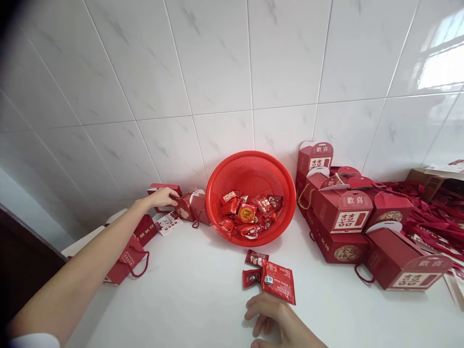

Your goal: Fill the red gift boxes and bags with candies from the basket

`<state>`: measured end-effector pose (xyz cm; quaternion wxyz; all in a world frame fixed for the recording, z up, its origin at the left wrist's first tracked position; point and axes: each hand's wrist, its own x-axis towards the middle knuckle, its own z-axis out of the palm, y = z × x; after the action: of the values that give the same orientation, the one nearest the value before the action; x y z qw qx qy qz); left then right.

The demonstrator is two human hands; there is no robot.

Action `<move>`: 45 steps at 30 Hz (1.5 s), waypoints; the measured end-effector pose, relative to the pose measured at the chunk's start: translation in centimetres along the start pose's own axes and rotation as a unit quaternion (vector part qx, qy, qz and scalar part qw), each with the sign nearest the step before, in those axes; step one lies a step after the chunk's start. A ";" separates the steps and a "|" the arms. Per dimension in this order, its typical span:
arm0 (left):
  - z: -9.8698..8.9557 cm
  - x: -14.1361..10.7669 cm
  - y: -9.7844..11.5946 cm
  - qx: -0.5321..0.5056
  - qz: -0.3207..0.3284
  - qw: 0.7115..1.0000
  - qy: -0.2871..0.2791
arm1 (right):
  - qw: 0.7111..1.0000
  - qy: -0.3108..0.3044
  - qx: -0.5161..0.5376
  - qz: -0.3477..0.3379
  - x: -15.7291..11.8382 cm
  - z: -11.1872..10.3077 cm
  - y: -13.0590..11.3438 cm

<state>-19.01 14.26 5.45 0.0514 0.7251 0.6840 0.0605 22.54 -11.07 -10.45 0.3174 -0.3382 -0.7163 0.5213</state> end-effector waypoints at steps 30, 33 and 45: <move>0.8 -21.0 19.7 -0.040 0.306 0.949 -0.071 | 0.921 0.221 -0.280 -0.158 0.6 -0.8 -0.7; 1.1 -20.9 19.8 -0.070 0.304 0.949 -0.044 | 0.880 0.287 -0.355 -0.132 0.8 -1.6 -0.3; 0.0 -22.2 19.5 -0.027 0.273 0.962 -0.008 | 0.900 0.175 -0.399 -0.018 2.6 -0.9 0.6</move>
<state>-1.05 -9.06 8.08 0.0577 0.8831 0.4579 0.0846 21.86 -8.33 -10.50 0.2859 -0.5095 -0.8029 0.1186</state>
